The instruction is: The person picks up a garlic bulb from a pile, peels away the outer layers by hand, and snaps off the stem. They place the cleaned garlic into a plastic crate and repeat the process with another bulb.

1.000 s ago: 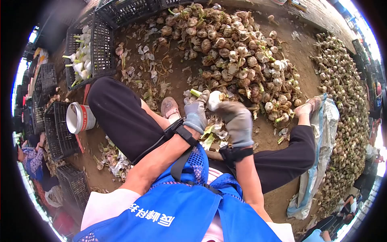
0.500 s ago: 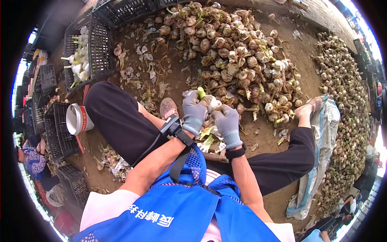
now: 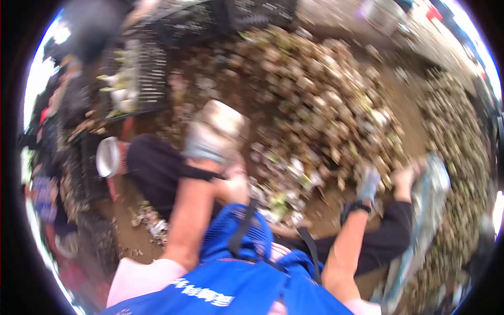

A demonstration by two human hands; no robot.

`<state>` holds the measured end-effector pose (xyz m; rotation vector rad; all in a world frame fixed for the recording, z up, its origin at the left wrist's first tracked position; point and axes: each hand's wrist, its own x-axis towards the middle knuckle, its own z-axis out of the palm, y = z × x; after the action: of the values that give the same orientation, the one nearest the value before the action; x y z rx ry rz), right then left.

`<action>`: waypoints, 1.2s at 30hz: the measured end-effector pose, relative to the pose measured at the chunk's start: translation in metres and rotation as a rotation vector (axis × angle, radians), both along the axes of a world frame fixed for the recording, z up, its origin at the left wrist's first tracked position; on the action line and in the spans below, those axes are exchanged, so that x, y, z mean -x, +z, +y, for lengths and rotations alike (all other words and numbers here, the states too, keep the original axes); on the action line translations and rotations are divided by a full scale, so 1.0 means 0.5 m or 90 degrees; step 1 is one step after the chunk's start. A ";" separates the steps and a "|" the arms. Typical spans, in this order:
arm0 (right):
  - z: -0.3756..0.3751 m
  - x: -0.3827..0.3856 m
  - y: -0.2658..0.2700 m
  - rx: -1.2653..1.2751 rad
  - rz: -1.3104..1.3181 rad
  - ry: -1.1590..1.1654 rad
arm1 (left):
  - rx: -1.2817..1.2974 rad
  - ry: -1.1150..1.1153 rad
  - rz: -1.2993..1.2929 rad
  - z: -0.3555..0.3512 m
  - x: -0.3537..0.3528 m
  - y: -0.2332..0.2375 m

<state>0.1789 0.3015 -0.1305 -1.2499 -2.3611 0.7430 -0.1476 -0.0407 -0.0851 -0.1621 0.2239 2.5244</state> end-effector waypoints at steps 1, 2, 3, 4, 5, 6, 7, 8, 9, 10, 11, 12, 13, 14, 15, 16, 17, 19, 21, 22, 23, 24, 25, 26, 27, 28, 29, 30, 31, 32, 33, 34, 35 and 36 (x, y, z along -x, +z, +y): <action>0.045 -0.025 0.016 -0.087 -0.099 -0.114 | 0.113 -0.059 0.170 -0.033 0.068 0.151; 0.122 -0.058 -0.046 0.171 0.169 -0.325 | 0.214 0.151 -0.038 -0.023 0.080 0.267; 0.134 -0.058 -0.013 0.306 0.297 -0.356 | 0.077 0.110 0.160 -0.100 0.179 0.260; 0.126 -0.060 0.007 0.044 0.101 -0.273 | 0.137 0.138 0.275 -0.132 0.223 0.282; 0.160 -0.096 -0.067 -0.266 -0.282 -0.097 | 0.129 0.186 0.251 -0.122 0.212 0.303; 0.098 -0.046 -0.012 -0.128 -0.245 -0.111 | 0.129 0.142 0.175 -0.104 0.186 0.301; 0.082 -0.030 -0.055 -0.035 -0.238 -0.090 | 0.128 0.096 0.101 -0.070 0.151 0.300; 0.051 0.000 -0.062 0.027 -0.305 -0.119 | 0.088 -0.021 0.021 -0.017 0.104 0.280; 0.026 0.031 -0.043 0.022 -0.583 0.024 | 0.049 -0.129 -0.054 0.031 0.033 0.260; 0.001 0.050 -0.048 0.138 -0.467 -0.209 | 0.074 -0.225 -0.098 0.073 -0.044 0.252; -0.010 0.057 -0.058 0.111 -0.454 -0.237 | 0.200 -0.291 -0.151 0.094 -0.103 0.218; -0.002 0.057 -0.070 0.115 -0.415 -0.260 | 0.354 -0.308 -0.148 0.119 -0.168 0.196; 0.006 0.055 -0.077 0.121 -0.377 -0.280 | 0.307 -0.389 -0.128 0.119 -0.215 0.163; 0.013 0.048 -0.079 0.137 -0.361 -0.268 | 0.410 -0.411 -0.225 0.128 -0.256 0.152; 0.008 0.052 -0.049 0.131 -0.348 -0.291 | 0.404 -0.452 -0.259 0.126 -0.284 0.136; 0.017 0.047 -0.051 0.140 -0.314 -0.299 | 0.424 -0.479 -0.242 0.123 -0.298 0.107; 0.033 0.041 -0.054 0.145 -0.275 -0.305 | 0.442 -0.504 -0.221 0.124 -0.307 0.075; 0.008 0.048 -0.003 0.287 0.025 -0.233 | 0.433 -0.538 -0.194 0.137 -0.308 0.024; -0.068 0.097 0.086 0.324 0.228 -0.155 | 0.401 -0.552 -0.144 0.166 -0.315 0.018; -0.121 0.118 0.126 0.267 0.243 -0.085 | 0.398 -0.553 -0.157 0.183 -0.319 0.045; -0.176 0.133 0.161 0.207 0.260 -0.016 | 0.388 -0.555 -0.192 0.207 -0.322 0.096; -0.240 0.147 0.202 0.192 0.273 0.046 | 0.300 -0.531 -0.160 0.211 -0.329 0.080; -0.290 0.151 0.227 0.176 0.283 0.107 | 0.210 -0.507 -0.127 0.209 -0.332 0.051; -0.318 0.144 0.228 0.162 0.308 0.128 | 0.193 -0.458 -0.148 0.207 -0.327 0.040; -0.338 0.140 0.228 0.149 0.330 0.147 | 0.175 -0.409 -0.171 0.201 -0.321 0.027; -0.334 0.128 0.264 0.585 0.415 0.031 | 0.189 -0.447 -0.048 0.188 -0.315 0.114; -0.315 0.124 0.267 0.694 0.498 -0.055 | 0.192 -0.454 0.038 0.174 -0.316 0.134; -0.307 0.126 0.274 0.761 0.518 -0.072 | 0.224 -0.450 0.120 0.166 -0.319 0.120; -0.299 0.132 0.284 0.823 0.539 -0.088 | 0.251 -0.446 0.206 0.168 -0.319 0.125; -0.300 0.137 0.277 0.738 0.486 -0.060 | 0.298 -0.474 0.236 0.165 -0.323 0.132; -0.301 0.141 0.267 0.717 0.452 -0.053 | 0.297 -0.477 0.235 0.161 -0.327 0.142; -0.308 0.142 0.273 0.739 0.461 -0.041 | 0.355 -0.449 0.283 0.159 -0.327 0.164; -0.313 0.146 0.280 0.762 0.472 -0.028 | 0.416 -0.417 0.331 0.155 -0.325 0.175; -0.317 0.149 0.280 0.766 0.473 -0.025 | 0.420 -0.414 0.332 0.149 -0.324 0.172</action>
<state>0.1042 0.1430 0.0097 -1.0239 -1.1841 2.2853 0.0146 0.0337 0.0010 0.2796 1.1173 1.7214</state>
